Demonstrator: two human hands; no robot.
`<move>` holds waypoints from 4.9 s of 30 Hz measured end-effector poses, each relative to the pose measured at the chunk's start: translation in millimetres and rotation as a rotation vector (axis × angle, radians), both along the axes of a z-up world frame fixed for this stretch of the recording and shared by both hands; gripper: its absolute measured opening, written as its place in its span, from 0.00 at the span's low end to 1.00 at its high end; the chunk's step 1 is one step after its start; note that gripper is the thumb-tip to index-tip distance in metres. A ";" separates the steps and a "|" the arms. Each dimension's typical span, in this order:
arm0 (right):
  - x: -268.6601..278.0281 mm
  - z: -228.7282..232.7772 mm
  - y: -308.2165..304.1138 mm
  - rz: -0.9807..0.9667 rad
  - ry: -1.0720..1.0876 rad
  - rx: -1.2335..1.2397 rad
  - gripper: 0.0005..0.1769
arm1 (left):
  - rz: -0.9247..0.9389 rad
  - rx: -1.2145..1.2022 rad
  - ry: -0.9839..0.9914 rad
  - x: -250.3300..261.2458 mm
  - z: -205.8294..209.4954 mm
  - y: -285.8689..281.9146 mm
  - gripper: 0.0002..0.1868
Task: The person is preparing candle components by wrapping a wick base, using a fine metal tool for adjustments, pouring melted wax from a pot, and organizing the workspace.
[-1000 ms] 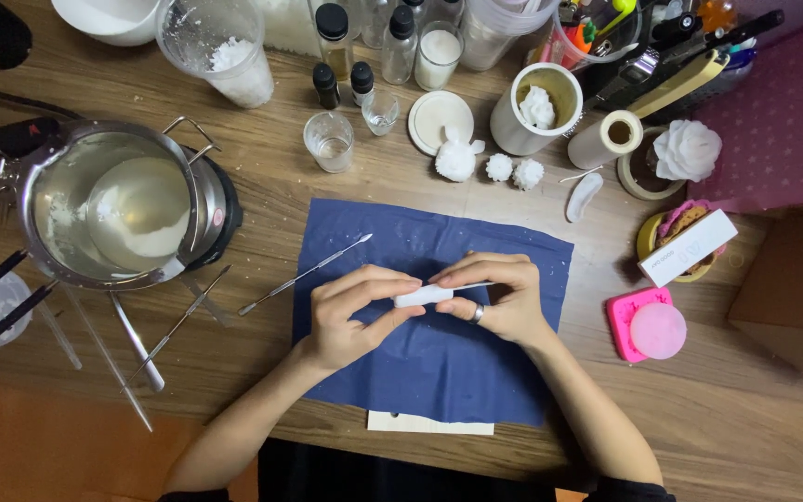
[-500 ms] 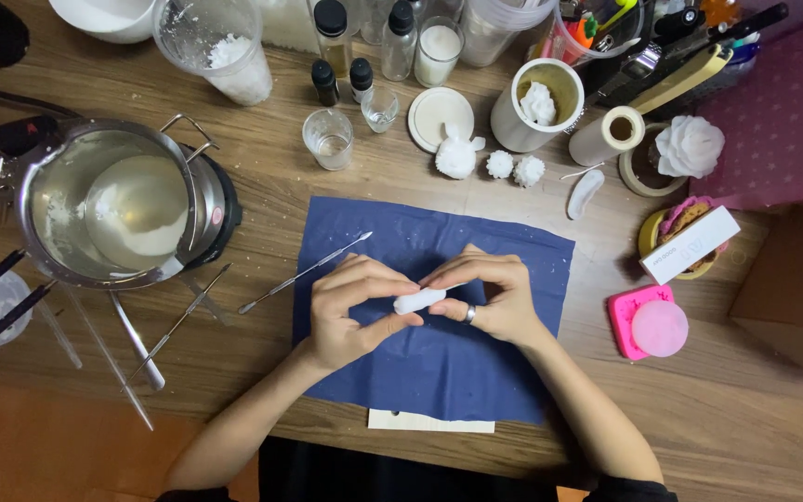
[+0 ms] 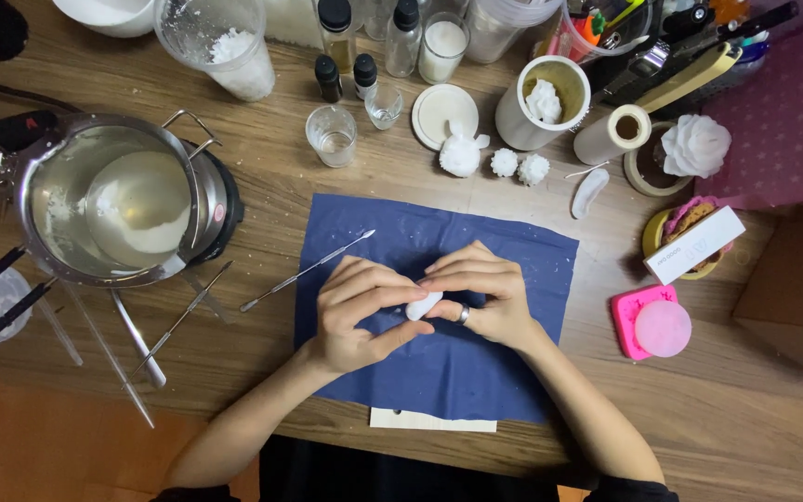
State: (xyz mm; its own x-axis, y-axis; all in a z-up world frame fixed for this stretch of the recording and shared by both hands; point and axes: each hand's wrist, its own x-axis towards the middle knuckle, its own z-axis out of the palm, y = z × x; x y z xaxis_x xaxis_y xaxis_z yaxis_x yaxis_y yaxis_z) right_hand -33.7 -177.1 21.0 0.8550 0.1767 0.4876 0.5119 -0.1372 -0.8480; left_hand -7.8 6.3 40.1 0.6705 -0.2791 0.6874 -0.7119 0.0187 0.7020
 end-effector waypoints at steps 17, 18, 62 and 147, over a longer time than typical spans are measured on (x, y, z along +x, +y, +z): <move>1.1 7.2 4.3 -0.014 -0.156 -0.099 0.10 | 0.109 0.054 -0.158 -0.6 2.4 -2.0 0.10; 1.3 10.9 3.7 -0.030 -0.185 -0.120 0.10 | 0.107 0.061 -0.155 -0.5 3.5 -1.8 0.12; -4.3 64.1 -23.3 -0.194 -0.202 -0.496 0.10 | -0.151 -0.091 0.499 -3.5 6.8 3.8 0.11; 156.5 148.1 172.5 -0.010 -0.797 -1.144 0.15 | -0.274 0.087 0.601 -4.2 -58.2 -26.8 0.06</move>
